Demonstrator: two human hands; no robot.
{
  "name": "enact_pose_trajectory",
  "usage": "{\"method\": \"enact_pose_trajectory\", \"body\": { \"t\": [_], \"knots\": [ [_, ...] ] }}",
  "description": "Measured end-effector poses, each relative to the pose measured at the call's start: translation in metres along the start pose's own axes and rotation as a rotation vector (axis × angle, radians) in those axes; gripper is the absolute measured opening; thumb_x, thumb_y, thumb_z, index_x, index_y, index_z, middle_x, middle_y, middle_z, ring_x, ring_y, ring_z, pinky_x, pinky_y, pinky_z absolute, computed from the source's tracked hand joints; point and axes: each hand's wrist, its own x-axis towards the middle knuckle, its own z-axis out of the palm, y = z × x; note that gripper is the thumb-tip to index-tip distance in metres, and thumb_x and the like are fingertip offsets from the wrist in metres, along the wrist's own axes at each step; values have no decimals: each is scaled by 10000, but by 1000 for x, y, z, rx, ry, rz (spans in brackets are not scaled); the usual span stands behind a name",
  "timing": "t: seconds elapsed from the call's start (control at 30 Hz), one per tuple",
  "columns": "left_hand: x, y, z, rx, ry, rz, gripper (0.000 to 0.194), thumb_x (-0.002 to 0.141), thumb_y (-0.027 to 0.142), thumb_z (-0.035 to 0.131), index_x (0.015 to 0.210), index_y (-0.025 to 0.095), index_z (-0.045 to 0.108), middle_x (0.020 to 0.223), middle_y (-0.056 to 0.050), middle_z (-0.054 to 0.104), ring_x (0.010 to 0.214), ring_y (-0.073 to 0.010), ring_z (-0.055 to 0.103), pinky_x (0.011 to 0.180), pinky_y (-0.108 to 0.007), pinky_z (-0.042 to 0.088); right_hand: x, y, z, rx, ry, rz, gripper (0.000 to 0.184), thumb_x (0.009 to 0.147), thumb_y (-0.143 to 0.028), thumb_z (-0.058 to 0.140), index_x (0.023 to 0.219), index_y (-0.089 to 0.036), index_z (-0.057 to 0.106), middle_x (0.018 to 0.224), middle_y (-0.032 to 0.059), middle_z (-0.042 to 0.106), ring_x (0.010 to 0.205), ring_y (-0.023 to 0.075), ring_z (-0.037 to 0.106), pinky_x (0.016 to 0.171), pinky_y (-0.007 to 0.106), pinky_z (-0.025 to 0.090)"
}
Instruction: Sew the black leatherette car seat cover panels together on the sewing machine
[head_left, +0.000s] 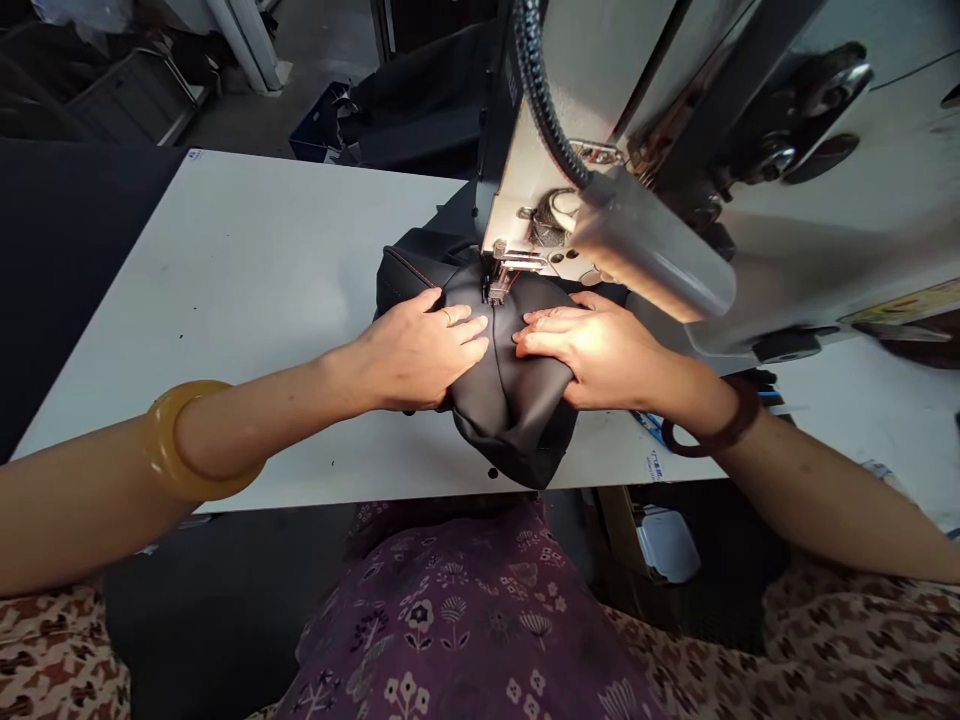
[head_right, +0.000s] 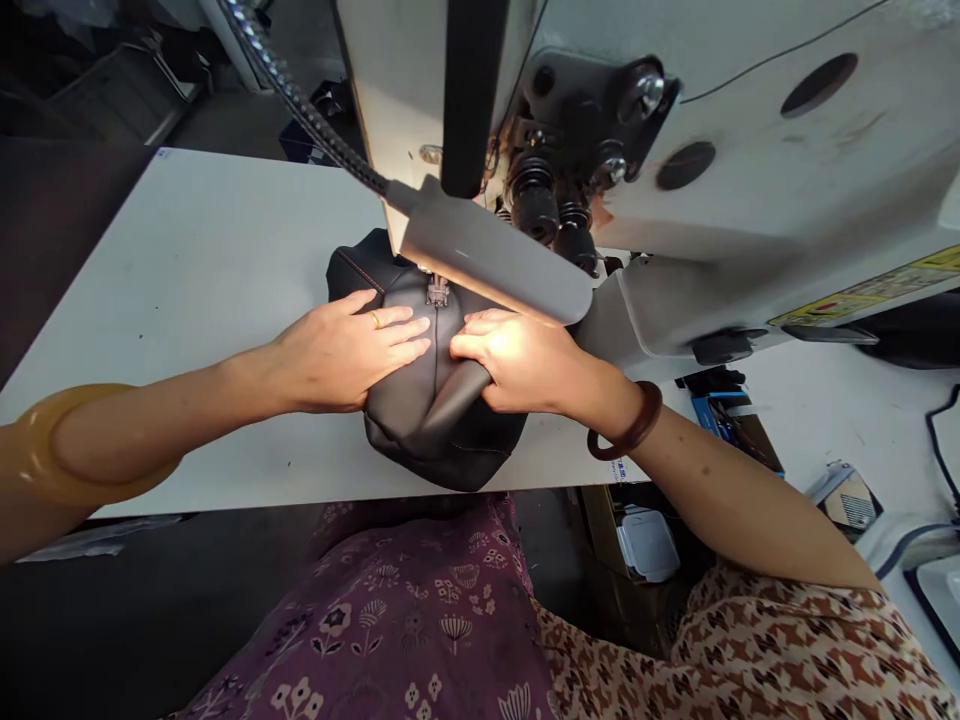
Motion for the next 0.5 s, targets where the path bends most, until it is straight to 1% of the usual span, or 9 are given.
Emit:
{"method": "enact_pose_trajectory", "body": {
  "t": [0.1, 0.27, 0.33, 0.4, 0.5],
  "knots": [
    [3, -9, 2, 55, -11, -2, 351, 783, 170, 429, 1088, 148, 602, 1237, -103, 599, 1106, -259, 566, 951, -479, 420, 6, 6, 0, 20, 38, 1, 287, 613, -131, 479, 843, -206, 633, 928, 61, 669, 939, 256, 601, 795, 422, 490],
    [6, -20, 11, 49, 61, -37, 351, 805, 225, 406, 1087, 157, 603, 1176, -92, 635, 1077, -232, 593, 987, -476, 402, 14, 14, 7, 111, 115, 18, 293, 622, -106, 464, 849, -192, 628, 939, 60, 658, 927, 222, 598, 804, 378, 505],
    [6, -20, 14, 38, 83, -48, 342, 803, 231, 406, 1064, 157, 614, 1171, -87, 638, 1087, -231, 589, 1001, -469, 393, 12, 18, 10, 136, 137, 20, 295, 619, -104, 467, 859, -184, 620, 972, 69, 653, 964, 233, 593, 842, 395, 497],
    [7, -18, 15, 38, 100, -55, 338, 795, 219, 413, 1048, 146, 624, 1193, -98, 625, 1105, -240, 579, 1004, -460, 393, 6, 26, 13, 204, 159, 8, 264, 659, -120, 476, 878, -185, 608, 1021, 71, 648, 1030, 238, 579, 907, 418, 474],
    [7, -13, 18, 43, 115, -49, 331, 783, 197, 431, 1035, 125, 633, 1175, -121, 629, 1090, -254, 582, 971, -440, 417, 1, 48, 21, 401, 162, -13, 292, 774, -182, 460, 1039, -193, 582, 1198, 63, 596, 1161, 208, 524, 996, 408, 431]
  ]
}}
